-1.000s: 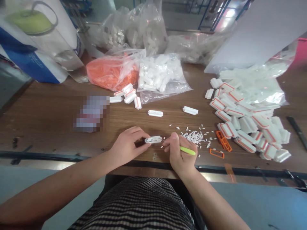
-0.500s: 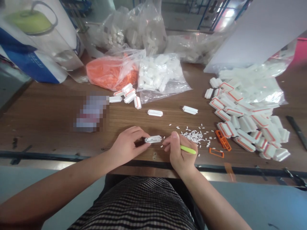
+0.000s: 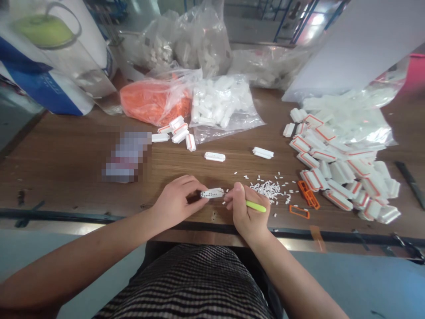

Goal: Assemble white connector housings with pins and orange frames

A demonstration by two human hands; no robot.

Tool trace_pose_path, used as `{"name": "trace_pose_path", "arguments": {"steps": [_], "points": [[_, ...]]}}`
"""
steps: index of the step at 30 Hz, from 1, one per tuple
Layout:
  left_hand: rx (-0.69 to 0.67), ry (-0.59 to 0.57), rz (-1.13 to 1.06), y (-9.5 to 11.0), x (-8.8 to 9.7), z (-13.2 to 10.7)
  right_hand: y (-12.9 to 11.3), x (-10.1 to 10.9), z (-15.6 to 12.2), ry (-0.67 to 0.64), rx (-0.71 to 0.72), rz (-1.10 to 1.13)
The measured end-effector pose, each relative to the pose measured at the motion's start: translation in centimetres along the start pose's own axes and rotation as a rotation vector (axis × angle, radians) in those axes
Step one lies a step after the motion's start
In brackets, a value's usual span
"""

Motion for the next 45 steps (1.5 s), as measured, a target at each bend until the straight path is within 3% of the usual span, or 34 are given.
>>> {"name": "trace_pose_path", "arguments": {"steps": [13,21,33,41,45], "points": [[0.011,-0.005,0.003,-0.17,-0.07,-0.10,0.30,0.09,-0.24,0.075,-0.124,0.080],[0.019,-0.008,-0.007,-0.05,0.04,-0.02,-0.16,-0.16,-0.03,0.010,-0.036,-0.004],[0.007,0.011,-0.011,-0.05,0.10,0.00,-0.08,0.04,-0.42,0.046,-0.112,0.025],[0.015,-0.001,-0.003,-0.11,0.03,-0.05,-0.21,-0.09,0.06,-0.045,-0.036,-0.045],[0.010,0.015,-0.008,-0.06,0.08,-0.04,-0.12,0.04,-0.08,-0.012,-0.038,-0.012]]}}
Point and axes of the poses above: each hand's wrist, its own z-axis towards the middle knuckle, its own x-axis out of the back of the hand, y = z × x, the point moved 4 cm from there along z, towards the middle knuckle, and after that the axes turned 5 degrees about -x, right-handed, at the moved point
